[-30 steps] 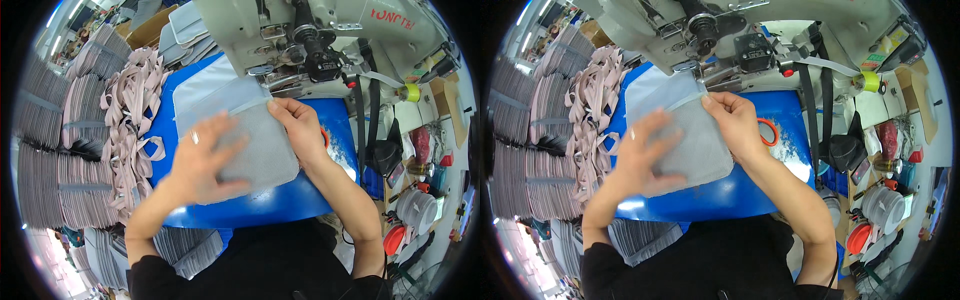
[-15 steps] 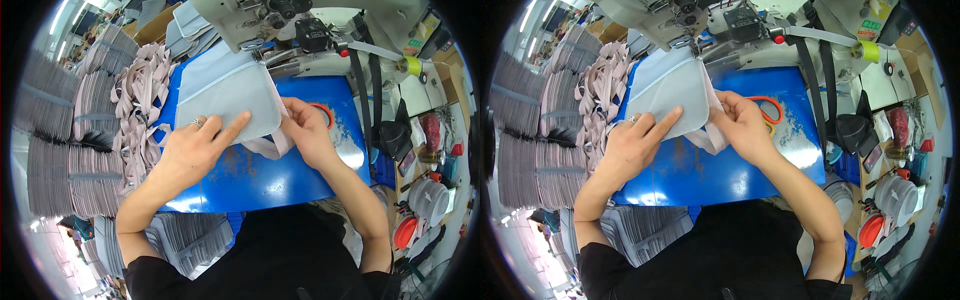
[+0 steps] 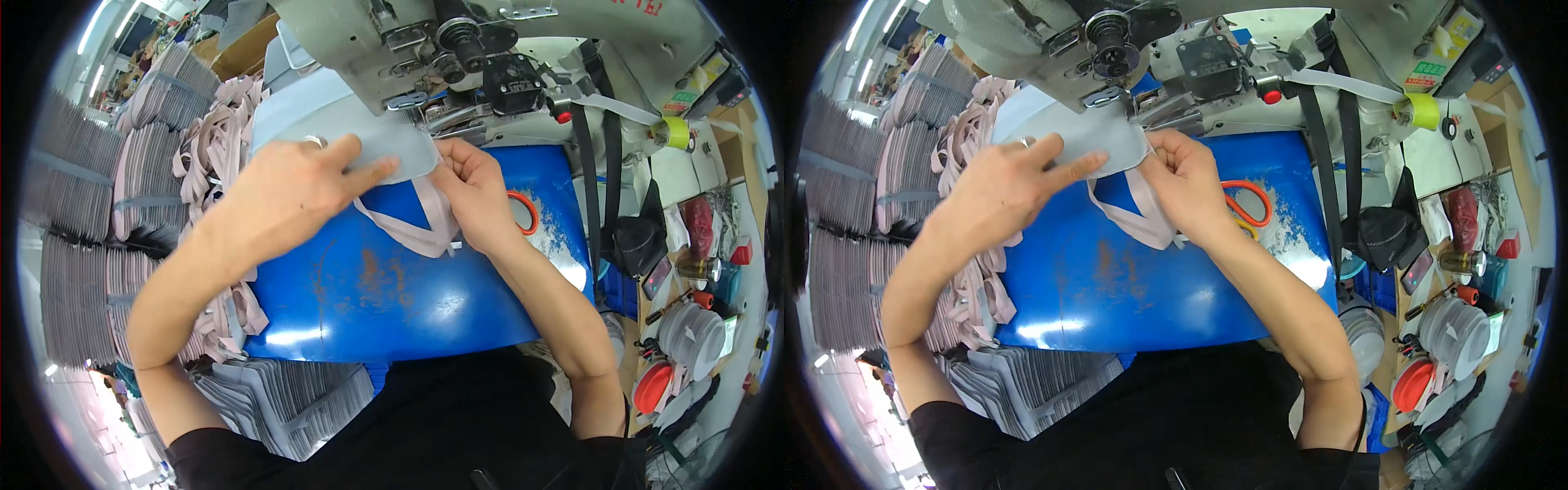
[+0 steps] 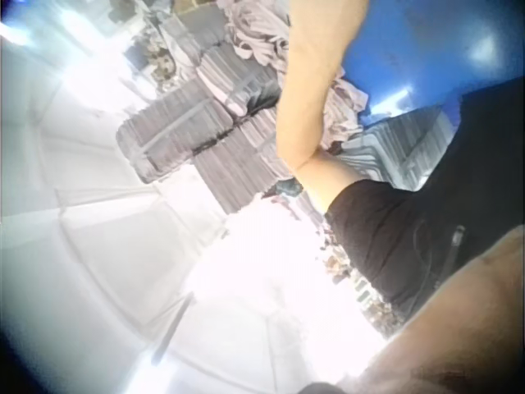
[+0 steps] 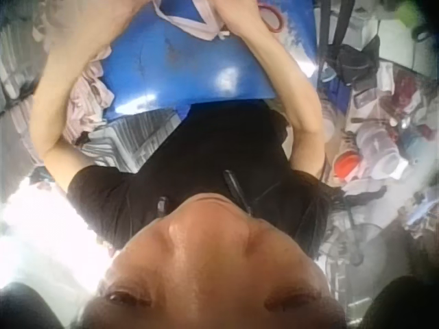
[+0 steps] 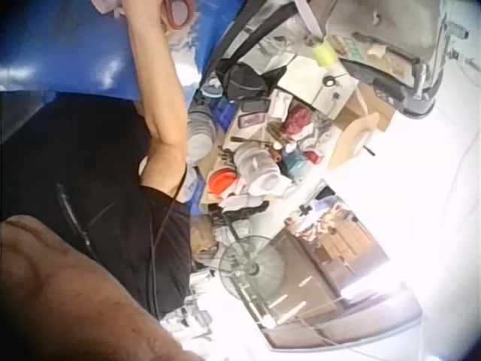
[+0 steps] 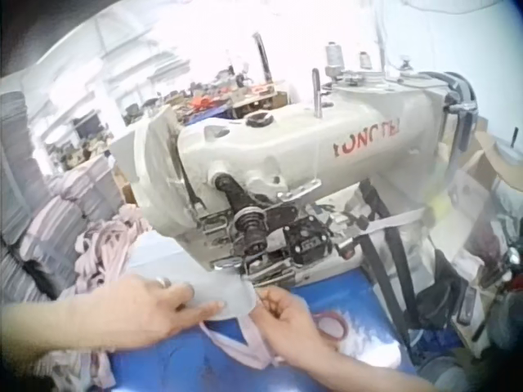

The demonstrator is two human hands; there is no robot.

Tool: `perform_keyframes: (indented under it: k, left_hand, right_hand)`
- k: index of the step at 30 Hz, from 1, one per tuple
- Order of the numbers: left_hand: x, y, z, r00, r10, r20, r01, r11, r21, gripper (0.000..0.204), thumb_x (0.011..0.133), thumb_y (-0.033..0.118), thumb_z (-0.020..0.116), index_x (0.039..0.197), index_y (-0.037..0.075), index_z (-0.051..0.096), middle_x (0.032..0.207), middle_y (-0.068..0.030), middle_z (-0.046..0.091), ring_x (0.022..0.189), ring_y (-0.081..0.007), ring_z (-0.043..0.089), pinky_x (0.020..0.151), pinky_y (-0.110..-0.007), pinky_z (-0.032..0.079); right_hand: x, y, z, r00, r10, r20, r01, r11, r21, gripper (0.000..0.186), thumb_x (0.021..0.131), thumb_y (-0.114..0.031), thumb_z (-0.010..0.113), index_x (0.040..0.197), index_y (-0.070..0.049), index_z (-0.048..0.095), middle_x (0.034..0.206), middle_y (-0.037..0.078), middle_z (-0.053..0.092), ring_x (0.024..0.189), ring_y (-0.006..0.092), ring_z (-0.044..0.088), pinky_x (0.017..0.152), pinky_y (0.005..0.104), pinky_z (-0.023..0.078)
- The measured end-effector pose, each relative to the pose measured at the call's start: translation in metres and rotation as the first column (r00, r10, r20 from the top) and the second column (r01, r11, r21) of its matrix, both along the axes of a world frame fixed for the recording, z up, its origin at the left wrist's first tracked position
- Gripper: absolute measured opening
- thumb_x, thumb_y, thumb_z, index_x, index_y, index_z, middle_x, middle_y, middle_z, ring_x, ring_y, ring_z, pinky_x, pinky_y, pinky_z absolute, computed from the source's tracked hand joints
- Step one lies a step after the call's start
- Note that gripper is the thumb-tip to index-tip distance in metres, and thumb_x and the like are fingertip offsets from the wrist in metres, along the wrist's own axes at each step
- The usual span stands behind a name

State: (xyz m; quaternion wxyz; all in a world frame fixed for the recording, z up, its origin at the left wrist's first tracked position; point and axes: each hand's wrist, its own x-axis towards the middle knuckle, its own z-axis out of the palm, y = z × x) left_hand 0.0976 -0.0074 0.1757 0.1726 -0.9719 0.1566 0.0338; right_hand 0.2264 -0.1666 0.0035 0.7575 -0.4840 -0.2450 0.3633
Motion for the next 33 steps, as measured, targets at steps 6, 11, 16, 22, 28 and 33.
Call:
perform_keyframes:
  k: [6, 11, 16, 22, 28, 33]
  left_hand:
    - [0.019, 0.013, 0.004, 0.999, -0.034, 0.005, 0.035, 0.999, -0.007, 0.051, 0.086, 0.008, 0.065, 0.136, 0.016, 0.070, 0.089, -0.0094, 0.058, 0.064, -0.0260, 0.065, 0.060, -0.038, 0.054]
    - [0.019, 0.005, 0.001, 1.000, -0.003, 0.031, 0.001, 0.999, 0.036, 0.048, 0.086, 0.009, 0.065, 0.133, 0.011, 0.071, 0.088, -0.0113, 0.060, 0.064, -0.0273, 0.067, 0.059, -0.039, 0.054]
    - [0.012, -0.035, -0.020, 0.987, 0.150, 0.049, -0.152, 0.988, 0.035, 0.046, 0.084, 0.008, 0.064, 0.128, -0.001, 0.069, 0.090, -0.0147, 0.064, 0.068, -0.0309, 0.069, 0.060, -0.041, 0.055]
    - [0.036, -0.069, -0.052, 0.914, 0.379, 0.147, -0.320, 0.893, -0.316, 0.034, 0.083, 0.011, 0.065, 0.112, -0.006, 0.068, 0.084, -0.0215, 0.069, 0.074, -0.0385, 0.070, 0.066, -0.047, 0.056]
    - [0.018, -0.056, -0.093, 0.777, 0.604, 0.177, -0.342, 0.642, -0.686, 0.040, 0.093, 0.023, 0.068, 0.123, -0.004, 0.064, 0.091, -0.0193, 0.067, 0.079, -0.0353, 0.063, 0.071, -0.043, 0.049]
    - [-0.028, -0.067, -0.131, 0.900, 0.339, 0.274, -0.069, 0.732, -0.678, 0.061, 0.099, 0.029, 0.067, 0.148, -0.002, 0.052, 0.132, -0.0190, 0.056, 0.112, -0.0336, 0.055, 0.090, -0.043, 0.049]
  right_hand:
    - [-0.005, 0.006, 0.001, 0.997, -0.034, -0.065, 0.038, 0.998, 0.059, 0.021, 0.104, -0.011, 0.064, 0.117, 0.005, 0.067, 0.093, 0.006, 0.075, 0.079, 0.0056, 0.066, 0.070, 0.0226, 0.052]
    - [-0.006, 0.009, -0.002, 0.998, -0.051, -0.045, 0.054, 0.996, 0.067, 0.021, 0.104, -0.011, 0.064, 0.117, 0.006, 0.067, 0.090, 0.006, 0.075, 0.076, 0.0054, 0.066, 0.068, 0.0226, 0.052]
    - [-0.006, 0.011, -0.006, 0.999, -0.011, -0.053, 0.014, 0.999, 0.051, 0.020, 0.104, -0.011, 0.064, 0.116, 0.004, 0.067, 0.088, 0.004, 0.074, 0.076, 0.0039, 0.064, 0.067, 0.0225, 0.051]
    - [-0.003, 0.012, -0.013, 0.980, -0.189, 0.061, 0.185, 0.980, 0.074, 0.017, 0.102, -0.010, 0.065, 0.114, 0.001, 0.068, 0.091, 0.007, 0.074, 0.080, 0.0076, 0.065, 0.070, 0.0261, 0.053]
    - [-0.030, 0.039, -0.026, 0.894, -0.333, 0.300, 0.323, 0.943, 0.085, 0.017, 0.086, -0.001, 0.063, 0.101, 0.002, 0.070, 0.090, 0.022, 0.073, 0.084, 0.0285, 0.073, 0.075, 0.0402, 0.056]
    - [-0.026, -0.012, -0.007, 0.950, -0.267, 0.159, 0.279, 0.959, -0.057, 0.024, 0.101, -0.021, 0.067, 0.110, -0.001, 0.076, 0.094, 0.023, 0.075, 0.089, 0.0353, 0.076, 0.076, 0.0420, 0.056]
